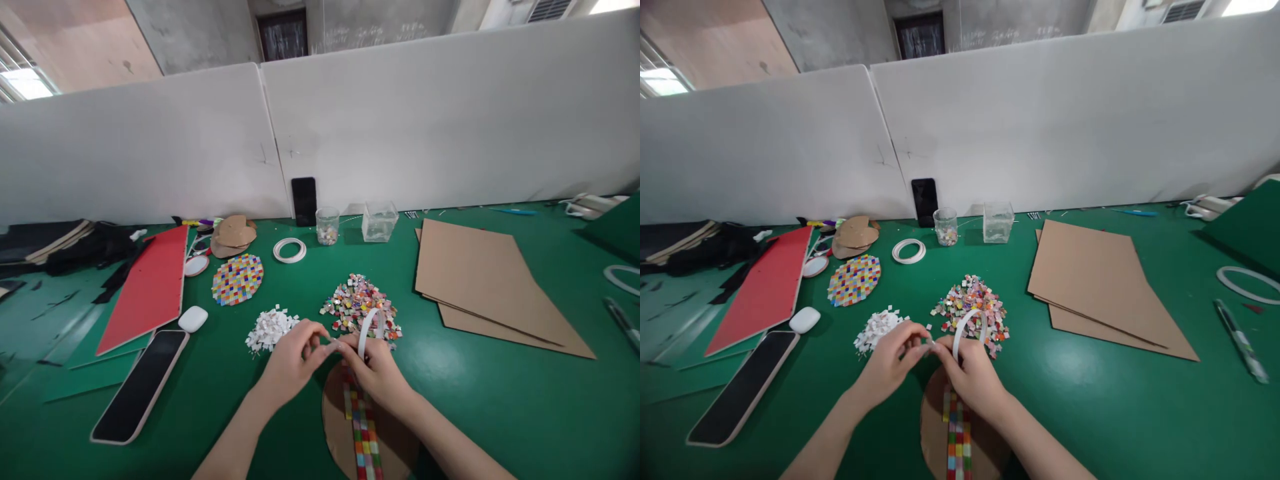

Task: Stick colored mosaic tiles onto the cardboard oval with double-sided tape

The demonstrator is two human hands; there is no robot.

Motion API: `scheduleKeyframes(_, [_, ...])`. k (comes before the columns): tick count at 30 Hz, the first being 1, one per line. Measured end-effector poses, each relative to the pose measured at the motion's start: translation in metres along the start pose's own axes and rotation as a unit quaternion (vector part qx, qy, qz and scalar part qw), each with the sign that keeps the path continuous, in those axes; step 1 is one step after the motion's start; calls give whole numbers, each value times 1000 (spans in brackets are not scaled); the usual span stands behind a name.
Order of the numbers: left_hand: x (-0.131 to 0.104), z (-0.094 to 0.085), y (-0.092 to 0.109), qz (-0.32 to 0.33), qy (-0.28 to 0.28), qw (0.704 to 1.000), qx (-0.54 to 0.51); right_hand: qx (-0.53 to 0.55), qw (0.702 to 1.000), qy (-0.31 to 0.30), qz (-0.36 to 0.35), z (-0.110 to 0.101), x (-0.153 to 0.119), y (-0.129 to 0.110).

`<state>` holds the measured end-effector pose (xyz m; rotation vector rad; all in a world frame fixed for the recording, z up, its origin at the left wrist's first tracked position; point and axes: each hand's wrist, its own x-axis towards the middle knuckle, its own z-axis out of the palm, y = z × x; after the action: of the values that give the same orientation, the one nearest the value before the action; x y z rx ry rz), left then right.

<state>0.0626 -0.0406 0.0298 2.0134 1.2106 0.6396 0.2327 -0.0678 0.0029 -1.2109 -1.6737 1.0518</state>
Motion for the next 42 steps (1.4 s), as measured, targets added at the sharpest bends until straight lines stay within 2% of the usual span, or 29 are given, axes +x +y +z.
scheduleKeyframes(2, [-3,9,5,29,-9,1000,-5,40,999,-16,16,2,0,-1])
scheduleKeyframes(5, [-6,16,5,68,8,998,12,130,989,-22,70,6,-1,-4])
scheduleKeyframes(8, [-7,16,4,103,44,994,20,235,962,-25,135,9,-3,-6])
scheduleKeyframes(10, [-8,15,4,119,72,990,17,296,942,-37,155,9,-4,-8])
scheduleKeyframes(12, [-7,12,5,100,119,988,7,332,929,-54,155,7,-5,-10])
scheduleKeyframes(15, [-5,7,5,-6,184,982,-43,337,925,-86,152,2,-6,-13])
scheduleKeyframes(16, [-3,7,4,-42,176,981,-68,336,923,-102,154,0,-6,-15])
scheduleKeyframes(18, [-2,8,3,-82,115,983,-116,336,918,-138,161,-4,-6,-16])
scheduleKeyframes(21, [-1,15,1,-88,19,986,-138,327,916,-176,153,-7,-6,-16])
scheduleKeyframes(25, [-3,20,1,-72,-17,990,-123,328,904,-224,158,-8,-8,-13])
scheduleKeyframes(28, [-3,19,-1,-53,-13,994,-90,339,889,-254,175,-8,-9,-12])
scheduleKeyframes(30, [-2,18,-2,-59,4,994,-94,332,895,-247,166,-9,-9,-12])
scheduleKeyframes(35, [0,15,-6,-107,58,980,-157,275,947,-124,108,-15,-3,-18])
scheduleKeyframes(39, [1,10,-8,-120,85,973,-181,224,959,-152,87,-18,-2,-22])
scheduleKeyframes(42, [1,3,-7,-112,73,975,-180,198,966,-146,81,-14,-4,-20])
